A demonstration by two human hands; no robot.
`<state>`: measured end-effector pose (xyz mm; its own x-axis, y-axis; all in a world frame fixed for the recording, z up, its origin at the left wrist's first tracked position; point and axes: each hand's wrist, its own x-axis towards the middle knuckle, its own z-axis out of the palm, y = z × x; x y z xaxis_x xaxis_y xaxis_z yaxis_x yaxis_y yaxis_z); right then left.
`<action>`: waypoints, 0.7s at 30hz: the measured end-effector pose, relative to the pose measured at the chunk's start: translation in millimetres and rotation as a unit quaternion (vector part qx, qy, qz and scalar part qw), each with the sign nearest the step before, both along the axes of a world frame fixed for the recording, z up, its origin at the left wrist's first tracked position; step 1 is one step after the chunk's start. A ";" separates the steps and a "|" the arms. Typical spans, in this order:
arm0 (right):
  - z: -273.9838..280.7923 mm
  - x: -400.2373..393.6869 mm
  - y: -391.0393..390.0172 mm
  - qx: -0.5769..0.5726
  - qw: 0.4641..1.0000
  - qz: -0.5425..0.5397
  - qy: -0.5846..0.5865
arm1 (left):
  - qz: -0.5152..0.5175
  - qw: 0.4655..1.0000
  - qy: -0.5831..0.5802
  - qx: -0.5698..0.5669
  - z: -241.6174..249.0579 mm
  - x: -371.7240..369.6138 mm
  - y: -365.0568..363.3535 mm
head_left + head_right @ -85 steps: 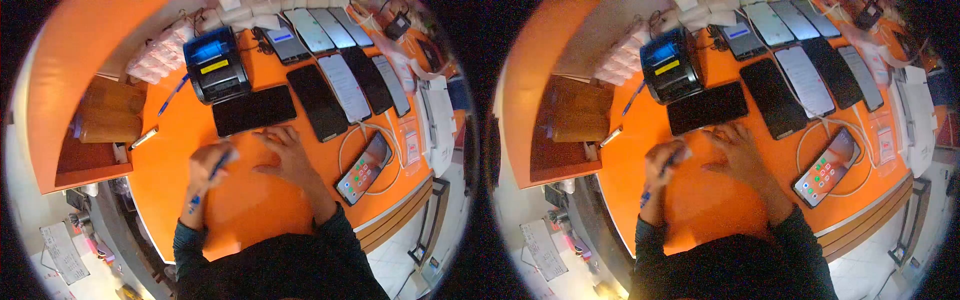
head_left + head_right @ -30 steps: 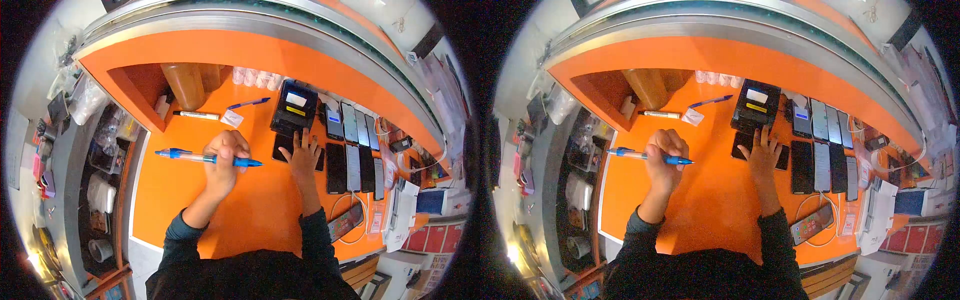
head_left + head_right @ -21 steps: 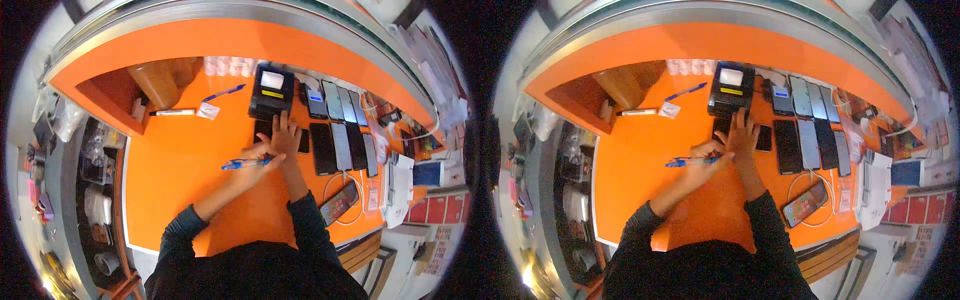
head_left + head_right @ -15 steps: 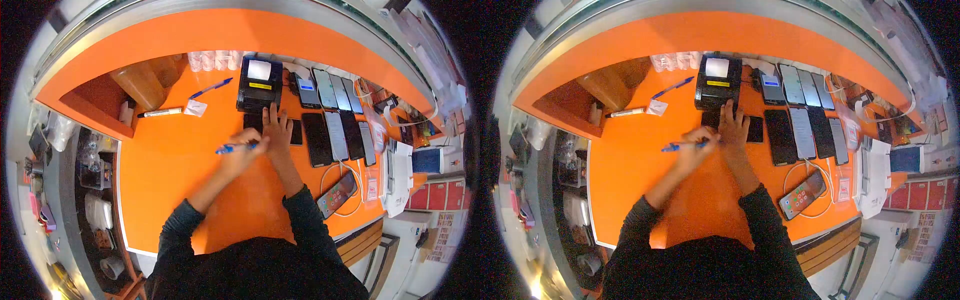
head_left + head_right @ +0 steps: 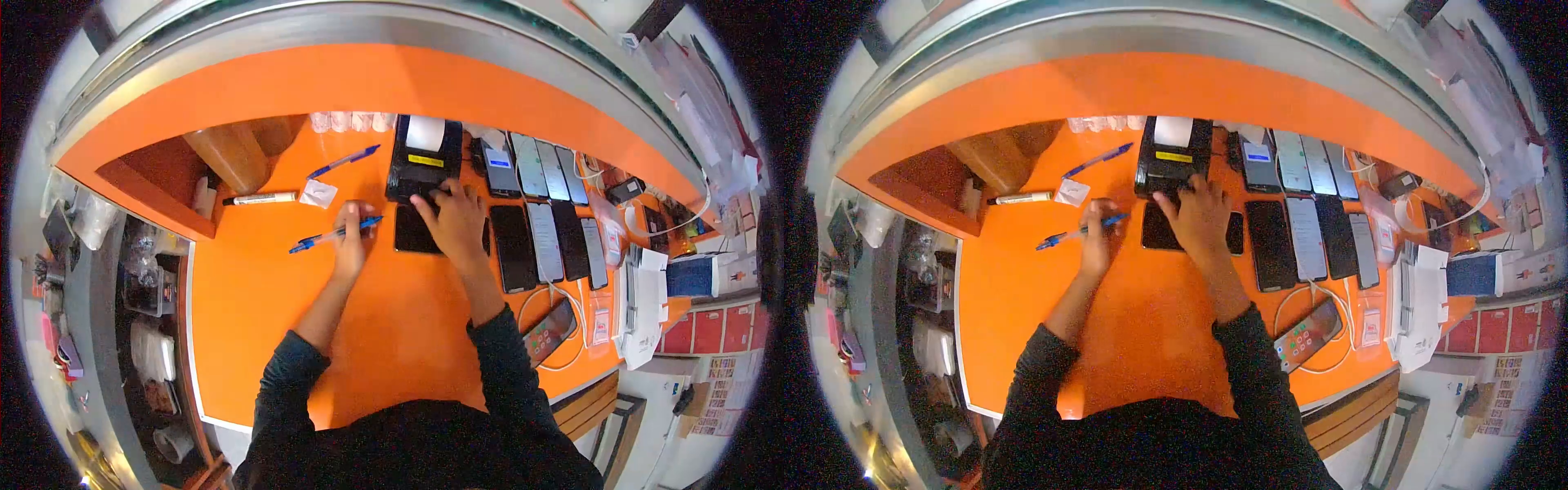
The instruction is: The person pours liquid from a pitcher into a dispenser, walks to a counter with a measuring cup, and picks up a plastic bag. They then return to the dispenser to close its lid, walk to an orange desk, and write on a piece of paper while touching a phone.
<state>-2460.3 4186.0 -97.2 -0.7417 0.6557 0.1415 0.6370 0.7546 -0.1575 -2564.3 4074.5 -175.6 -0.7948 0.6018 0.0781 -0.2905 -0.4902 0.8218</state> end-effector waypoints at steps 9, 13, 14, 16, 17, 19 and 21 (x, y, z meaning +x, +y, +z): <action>1.0 -58.0 84.8 0.100 0.966 0.162 0.173 | 0.018 0.956 0.262 -0.130 14.8 -9.5 9.9; 10.0 -57.8 69.4 0.009 0.936 0.200 0.291 | 0.103 0.916 0.380 -0.083 51.0 -21.1 44.9; 14.4 -55.3 60.5 0.067 0.910 0.219 0.347 | 0.093 0.898 0.422 -0.085 36.8 -31.6 58.1; 2.6 -52.3 63.9 0.153 0.928 0.247 0.235 | 0.019 0.927 0.371 0.054 25.3 -35.7 87.2; 0.5 -45.1 62.0 0.183 0.933 0.240 0.194 | -0.097 0.973 0.191 0.081 7.3 -46.4 96.0; -8.5 -33.3 60.8 0.250 0.923 0.238 0.172 | -0.168 0.980 0.091 0.051 -33.8 -71.0 109.1; -18.6 -23.4 64.9 0.285 0.909 0.240 0.187 | -0.041 0.933 0.356 -0.015 -15.1 -53.9 95.6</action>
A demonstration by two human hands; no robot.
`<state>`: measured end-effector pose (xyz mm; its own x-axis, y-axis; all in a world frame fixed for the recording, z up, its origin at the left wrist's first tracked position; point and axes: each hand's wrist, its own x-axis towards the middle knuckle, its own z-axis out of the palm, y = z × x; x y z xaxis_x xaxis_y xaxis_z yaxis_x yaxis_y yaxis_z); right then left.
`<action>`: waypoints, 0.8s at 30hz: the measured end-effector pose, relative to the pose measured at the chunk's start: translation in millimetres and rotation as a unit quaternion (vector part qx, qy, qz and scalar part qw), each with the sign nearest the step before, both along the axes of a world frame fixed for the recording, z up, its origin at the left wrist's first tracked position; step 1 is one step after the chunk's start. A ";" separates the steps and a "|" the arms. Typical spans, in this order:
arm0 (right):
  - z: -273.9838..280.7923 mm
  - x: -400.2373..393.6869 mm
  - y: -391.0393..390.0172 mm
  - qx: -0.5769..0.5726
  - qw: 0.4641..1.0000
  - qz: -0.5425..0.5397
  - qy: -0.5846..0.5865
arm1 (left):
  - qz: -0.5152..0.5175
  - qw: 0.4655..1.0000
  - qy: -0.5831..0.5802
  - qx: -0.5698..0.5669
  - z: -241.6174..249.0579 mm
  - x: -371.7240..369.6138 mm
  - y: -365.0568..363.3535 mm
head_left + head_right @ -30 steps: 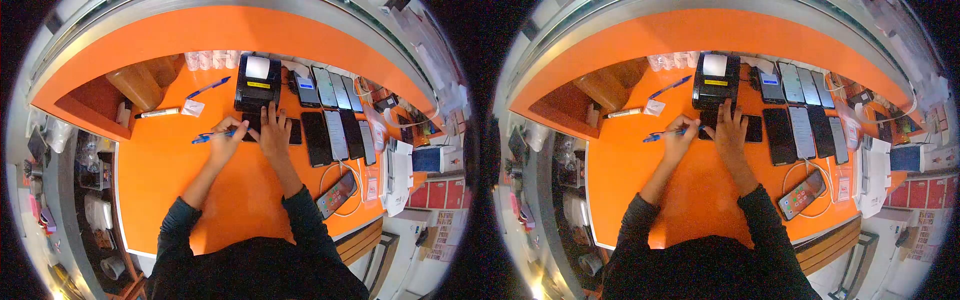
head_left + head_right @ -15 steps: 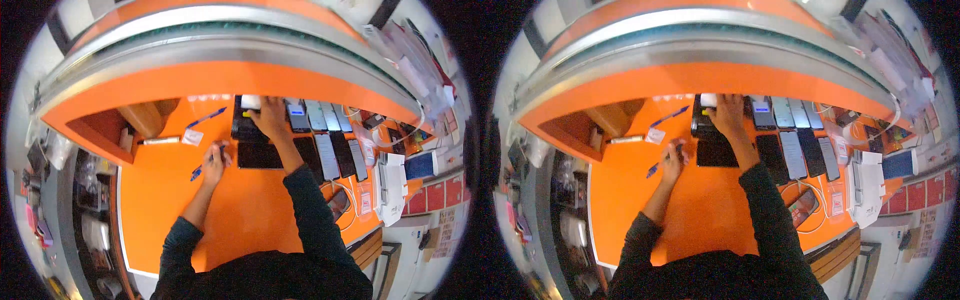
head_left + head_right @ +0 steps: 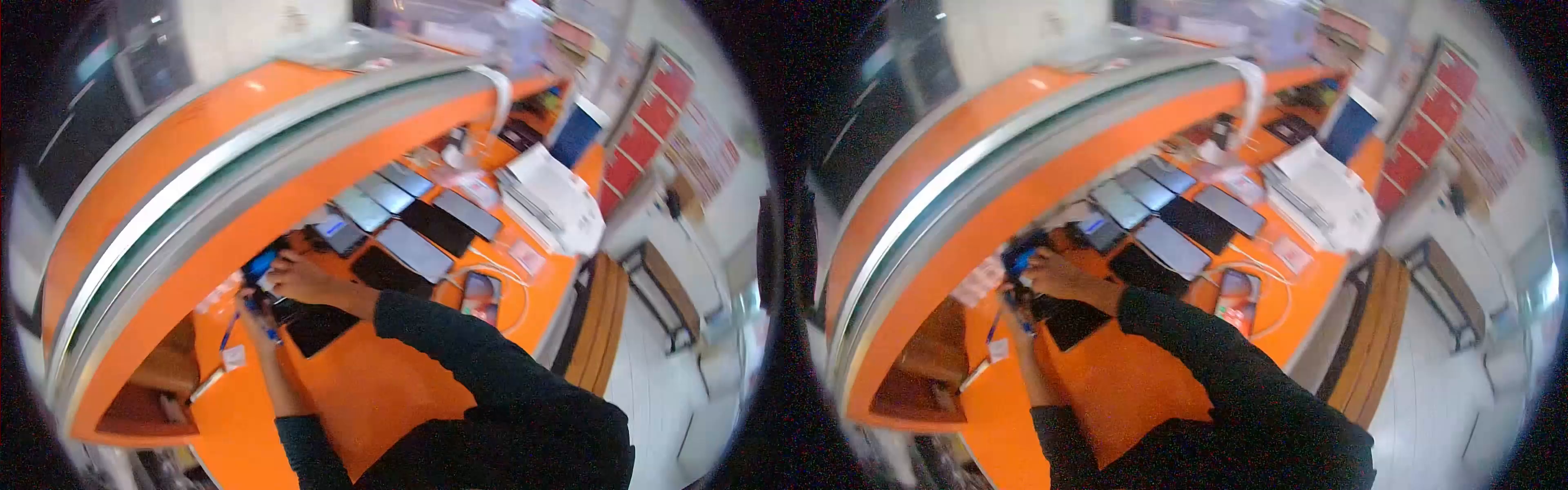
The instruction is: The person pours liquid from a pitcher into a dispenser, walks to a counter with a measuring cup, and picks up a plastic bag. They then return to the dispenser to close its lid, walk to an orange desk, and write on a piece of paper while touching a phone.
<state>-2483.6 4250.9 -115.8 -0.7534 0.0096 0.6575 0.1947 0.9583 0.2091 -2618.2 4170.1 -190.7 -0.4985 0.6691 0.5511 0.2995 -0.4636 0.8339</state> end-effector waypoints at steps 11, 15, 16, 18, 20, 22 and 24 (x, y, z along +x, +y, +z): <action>-16.3 100.7 -76.2 -0.192 0.975 0.113 0.005 | 0.014 0.994 -0.103 -0.017 24.6 24.0 -10.1; -25.7 148.5 -141.5 -0.413 0.903 0.090 0.080 | 0.098 0.982 -0.154 0.047 45.4 51.8 -30.8; -26.3 156.8 -156.1 -0.515 0.850 0.065 0.088 | 0.132 0.989 -0.069 0.003 45.2 48.6 -44.5; -45.1 160.0 -172.2 -0.673 0.721 -0.021 0.164 | 0.061 0.997 -0.007 -0.056 50.8 52.6 -77.7; -60.2 155.5 -174.9 -0.722 0.617 -0.050 0.308 | -0.109 0.972 -0.158 -0.134 68.5 94.8 -112.0; -57.1 157.4 -177.6 -0.688 0.658 -0.045 0.301 | -0.163 0.970 -0.066 -0.170 52.4 119.3 -146.5; -51.4 162.9 -178.0 -0.590 0.791 -0.092 0.136 | -0.190 0.960 -0.093 -0.184 18.4 133.1 -171.4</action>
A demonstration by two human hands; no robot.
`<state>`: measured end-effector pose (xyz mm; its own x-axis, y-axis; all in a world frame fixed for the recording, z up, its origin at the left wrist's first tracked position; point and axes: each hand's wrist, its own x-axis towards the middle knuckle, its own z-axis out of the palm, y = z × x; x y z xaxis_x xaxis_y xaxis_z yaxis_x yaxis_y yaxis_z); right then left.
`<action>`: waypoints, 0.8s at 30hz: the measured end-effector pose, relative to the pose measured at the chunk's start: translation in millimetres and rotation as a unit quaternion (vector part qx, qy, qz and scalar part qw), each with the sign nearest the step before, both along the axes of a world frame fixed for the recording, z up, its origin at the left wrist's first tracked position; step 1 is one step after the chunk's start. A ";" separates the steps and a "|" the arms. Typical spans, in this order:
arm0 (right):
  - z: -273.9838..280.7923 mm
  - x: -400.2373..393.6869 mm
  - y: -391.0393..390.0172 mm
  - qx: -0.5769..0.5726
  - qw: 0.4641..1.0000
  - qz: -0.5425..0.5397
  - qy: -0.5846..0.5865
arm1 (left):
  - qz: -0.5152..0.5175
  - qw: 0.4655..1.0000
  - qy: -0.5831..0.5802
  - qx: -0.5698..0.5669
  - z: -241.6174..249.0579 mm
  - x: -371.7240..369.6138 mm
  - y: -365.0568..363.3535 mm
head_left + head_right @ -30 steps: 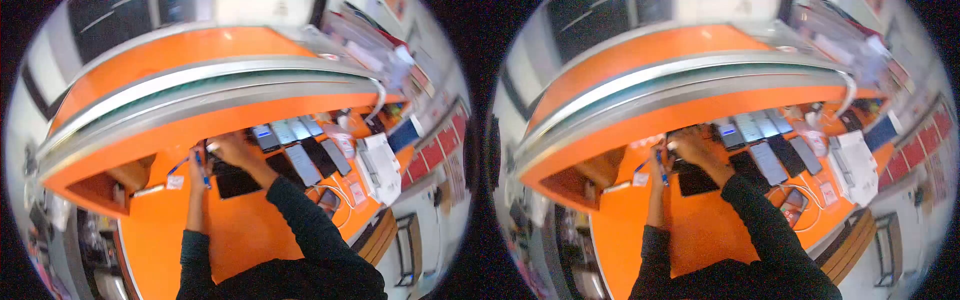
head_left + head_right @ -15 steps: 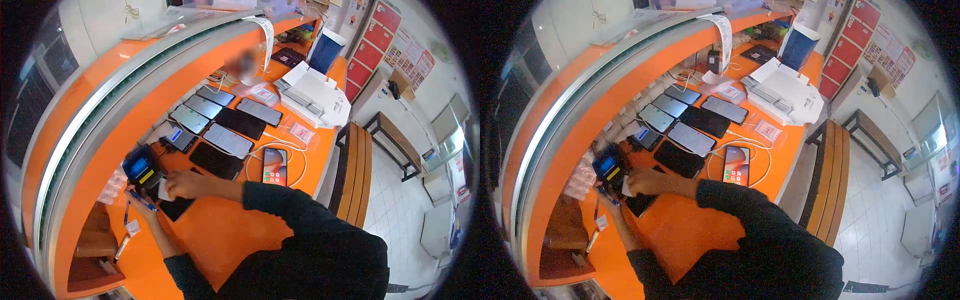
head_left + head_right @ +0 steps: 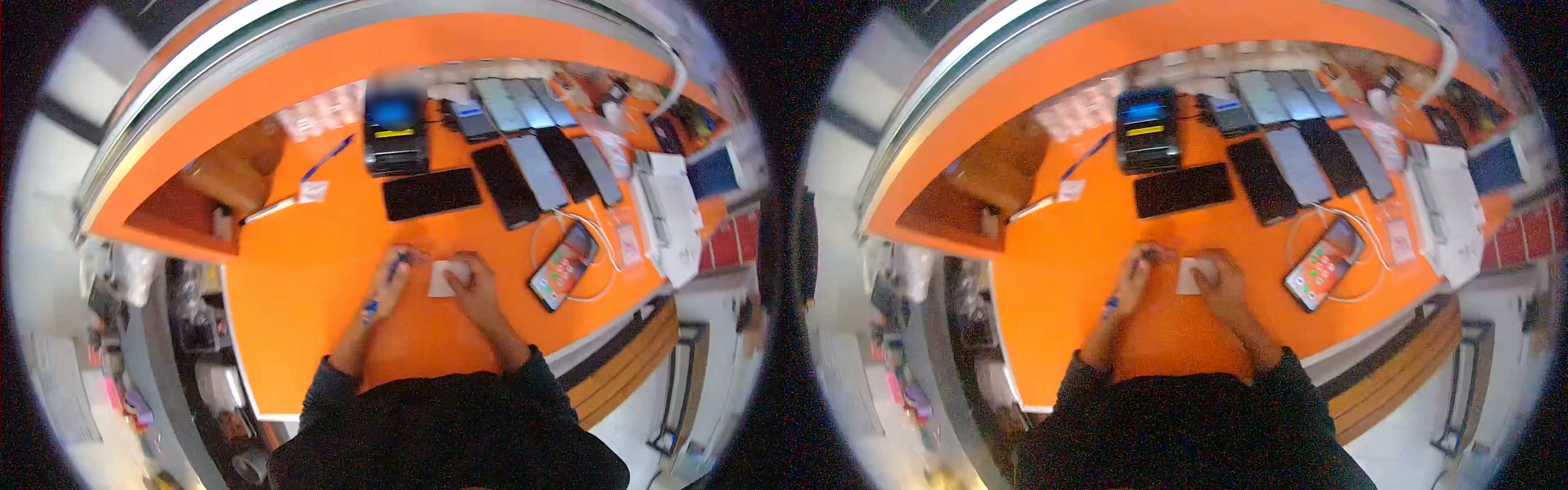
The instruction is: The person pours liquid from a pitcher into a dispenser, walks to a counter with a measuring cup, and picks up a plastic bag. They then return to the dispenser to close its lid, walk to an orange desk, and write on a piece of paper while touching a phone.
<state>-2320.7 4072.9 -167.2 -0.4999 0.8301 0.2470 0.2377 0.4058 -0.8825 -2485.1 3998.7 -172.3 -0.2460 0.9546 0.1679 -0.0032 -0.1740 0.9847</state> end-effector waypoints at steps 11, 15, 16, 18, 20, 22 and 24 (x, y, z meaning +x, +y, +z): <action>13.1 -9.0 -13.7 0.259 0.936 0.150 -0.187 | 0.289 0.942 -0.171 -0.008 11.4 -36.4 -27.4; 20.9 -30.2 -15.7 0.247 0.939 0.195 -0.142 | 0.317 0.936 -0.149 -0.022 10.7 -53.5 -30.7; 18.3 -37.7 -15.5 0.242 0.934 0.221 -0.139 | 0.325 0.938 -0.118 -0.028 2.6 -58.9 -32.2; 11.6 -54.1 -13.9 0.234 0.925 0.268 -0.133 | 0.347 0.934 -0.087 -0.022 5.6 -68.8 -35.5; 13.3 -77.0 -15.7 0.260 0.922 0.260 -0.125 | 0.372 0.924 -0.089 0.002 13.6 -84.1 -37.2; 16.3 -104.8 -14.2 0.282 0.917 0.250 -0.133 | 0.403 0.907 -0.121 0.031 -8.6 -115.9 -42.2; 15.7 -139.9 -9.4 0.300 0.911 0.239 -0.151 | 0.467 0.880 -0.070 0.062 -4.5 -135.0 -51.9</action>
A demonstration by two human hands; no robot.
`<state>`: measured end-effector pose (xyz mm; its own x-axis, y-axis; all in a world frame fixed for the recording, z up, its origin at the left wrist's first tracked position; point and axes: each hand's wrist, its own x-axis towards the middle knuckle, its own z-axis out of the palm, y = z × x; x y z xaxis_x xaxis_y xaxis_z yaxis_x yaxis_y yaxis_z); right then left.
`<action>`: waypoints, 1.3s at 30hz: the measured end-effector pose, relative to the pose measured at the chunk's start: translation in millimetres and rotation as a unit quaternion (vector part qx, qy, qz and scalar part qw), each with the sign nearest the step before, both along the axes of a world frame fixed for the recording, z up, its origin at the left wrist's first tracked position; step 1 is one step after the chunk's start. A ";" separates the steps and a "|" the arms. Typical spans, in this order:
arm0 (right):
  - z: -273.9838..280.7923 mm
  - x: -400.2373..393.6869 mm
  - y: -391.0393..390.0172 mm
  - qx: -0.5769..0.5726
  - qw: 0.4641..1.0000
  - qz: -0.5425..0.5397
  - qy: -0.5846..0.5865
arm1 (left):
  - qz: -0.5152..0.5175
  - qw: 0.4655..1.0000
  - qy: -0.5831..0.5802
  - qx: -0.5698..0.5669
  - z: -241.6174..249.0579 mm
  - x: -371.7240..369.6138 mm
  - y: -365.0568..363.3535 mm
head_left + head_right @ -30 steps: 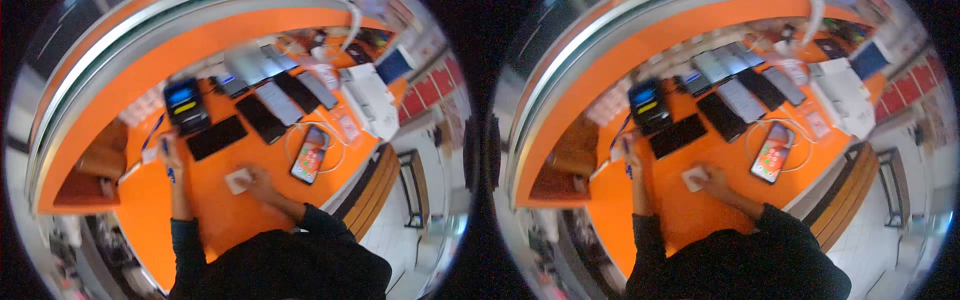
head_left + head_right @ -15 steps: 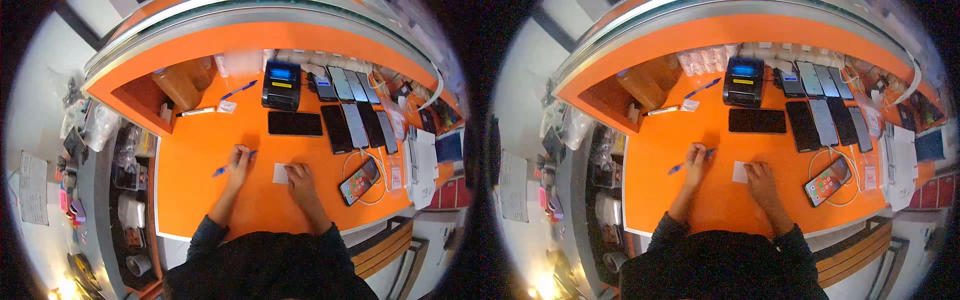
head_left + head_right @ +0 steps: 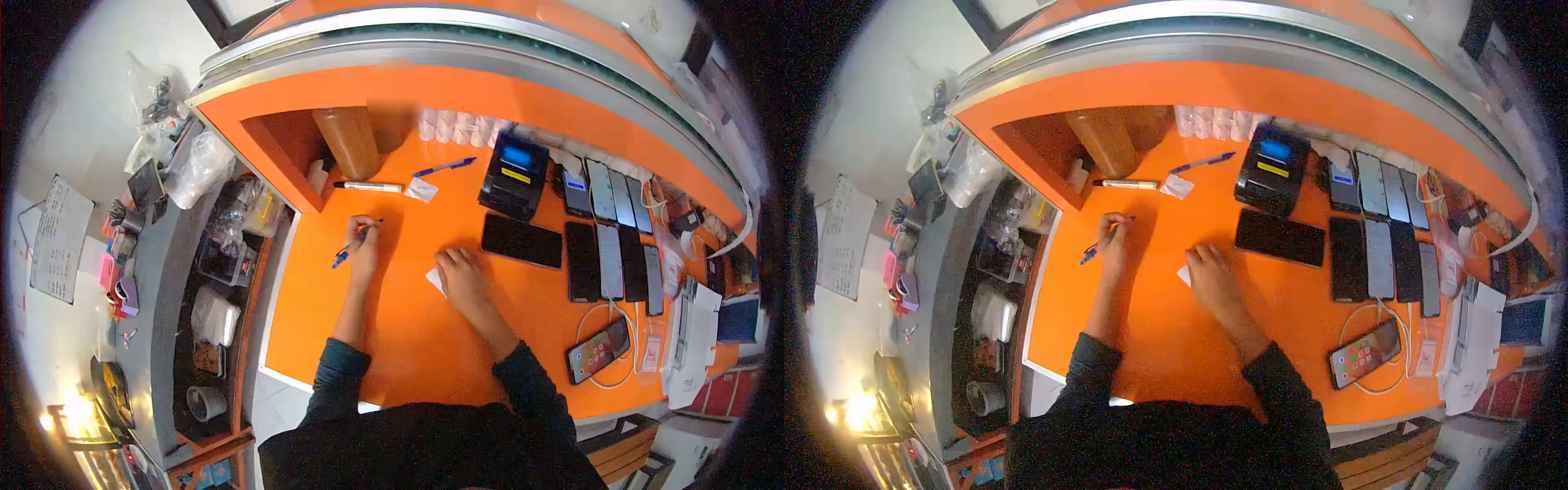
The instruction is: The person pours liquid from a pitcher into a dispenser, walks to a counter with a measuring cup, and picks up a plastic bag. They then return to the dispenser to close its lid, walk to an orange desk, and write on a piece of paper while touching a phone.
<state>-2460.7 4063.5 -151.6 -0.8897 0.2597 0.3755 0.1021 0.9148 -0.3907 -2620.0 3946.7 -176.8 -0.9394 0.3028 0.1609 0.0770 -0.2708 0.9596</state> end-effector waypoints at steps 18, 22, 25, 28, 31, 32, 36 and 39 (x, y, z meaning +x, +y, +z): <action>31.5 -292.4 -39.6 0.379 0.866 0.300 -0.128 | 0.150 0.934 -0.099 0.308 -12.4 -33.0 -12.6; 19.8 -285.7 -29.5 0.220 0.929 0.298 -0.004 | 0.186 0.931 -0.119 0.291 -4.8 -32.8 -14.6; 27.1 -264.5 -28.5 0.168 0.956 0.237 0.034 | 0.210 0.923 -0.122 0.298 2.2 -31.6 -15.0; 28.5 -246.7 -17.7 0.153 0.951 0.264 0.055 | 0.207 0.926 -0.112 0.297 1.2 -28.8 -14.8; 48.4 -208.3 -21.1 -0.099 0.967 0.233 0.028 | 0.205 0.927 -0.106 0.297 -0.8 -30.7 -18.4; 45.3 -195.8 -14.8 -0.156 0.960 0.230 -0.019 | 0.215 0.926 -0.102 0.293 0.9 -31.4 -17.5; 13.6 -124.9 2.6 -0.332 0.904 0.215 -0.163 | 0.211 0.930 -0.106 0.282 -6.6 -33.1 -12.4; 12.4 -75.0 -14.2 -0.309 0.922 0.181 -0.145 | 0.185 0.940 -0.069 0.279 -9.2 -33.7 -8.5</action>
<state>-2535.7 4049.3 -139.2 -0.9999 0.0098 -0.0125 0.0158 0.5216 -0.8530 -2653.7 3938.2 -186.0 -0.9874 -0.1437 0.0668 0.1502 -0.7135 0.6844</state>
